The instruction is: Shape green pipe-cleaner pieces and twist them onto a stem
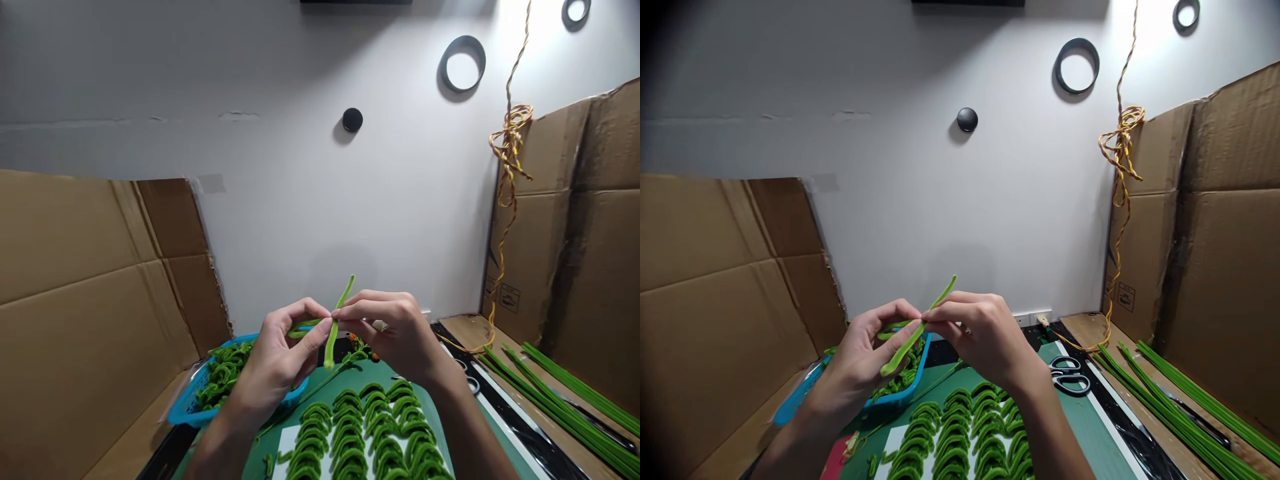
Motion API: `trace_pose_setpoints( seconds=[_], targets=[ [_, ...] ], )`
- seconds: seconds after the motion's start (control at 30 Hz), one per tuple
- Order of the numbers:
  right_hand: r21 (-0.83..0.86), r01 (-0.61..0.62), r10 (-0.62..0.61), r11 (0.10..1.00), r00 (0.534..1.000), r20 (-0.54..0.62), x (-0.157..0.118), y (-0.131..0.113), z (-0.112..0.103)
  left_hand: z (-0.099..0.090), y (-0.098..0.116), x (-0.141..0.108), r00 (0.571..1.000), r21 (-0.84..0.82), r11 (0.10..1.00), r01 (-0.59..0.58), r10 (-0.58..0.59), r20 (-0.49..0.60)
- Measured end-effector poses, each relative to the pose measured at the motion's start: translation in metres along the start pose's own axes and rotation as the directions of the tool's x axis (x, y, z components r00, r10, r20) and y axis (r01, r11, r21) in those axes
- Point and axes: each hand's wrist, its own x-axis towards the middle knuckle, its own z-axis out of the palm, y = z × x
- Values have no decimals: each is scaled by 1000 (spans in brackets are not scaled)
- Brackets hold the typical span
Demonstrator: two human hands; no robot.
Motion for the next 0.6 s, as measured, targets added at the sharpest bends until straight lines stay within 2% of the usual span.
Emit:
trace_pose_setpoints(
  seconds=[0.1,0.2,0.27,0.37,0.43,0.5,0.53,0.57,0.6],
  targets=[
    [5,-12,12,1000,999,-39,2,4,5,4,-3,-2,987,137,983,-119,132,-90],
    [20,-82,83,996,994,-75,3,2,8,9,-7,-3,927,426,869,-252,343,-152],
    [92,-186,193,978,978,-73,5,-1,11,12,-11,-3,853,630,700,-336,510,-111],
    [214,-340,356,916,934,-40,6,-5,14,13,-19,1,697,843,358,-402,717,28],
    [265,-406,425,875,905,-14,8,-4,15,12,-26,6,609,911,157,-382,784,120],
    [285,-456,471,843,882,19,9,-2,16,13,-33,10,553,936,15,-352,810,195],
    [288,-477,490,830,871,30,10,-1,16,14,-36,12,539,941,-17,-337,816,208],
    [284,-490,504,824,863,29,10,1,16,15,-39,14,543,946,-9,-323,817,193],
    [274,-495,511,824,859,14,11,2,17,17,-40,16,566,949,45,-313,811,148]
  ],
)
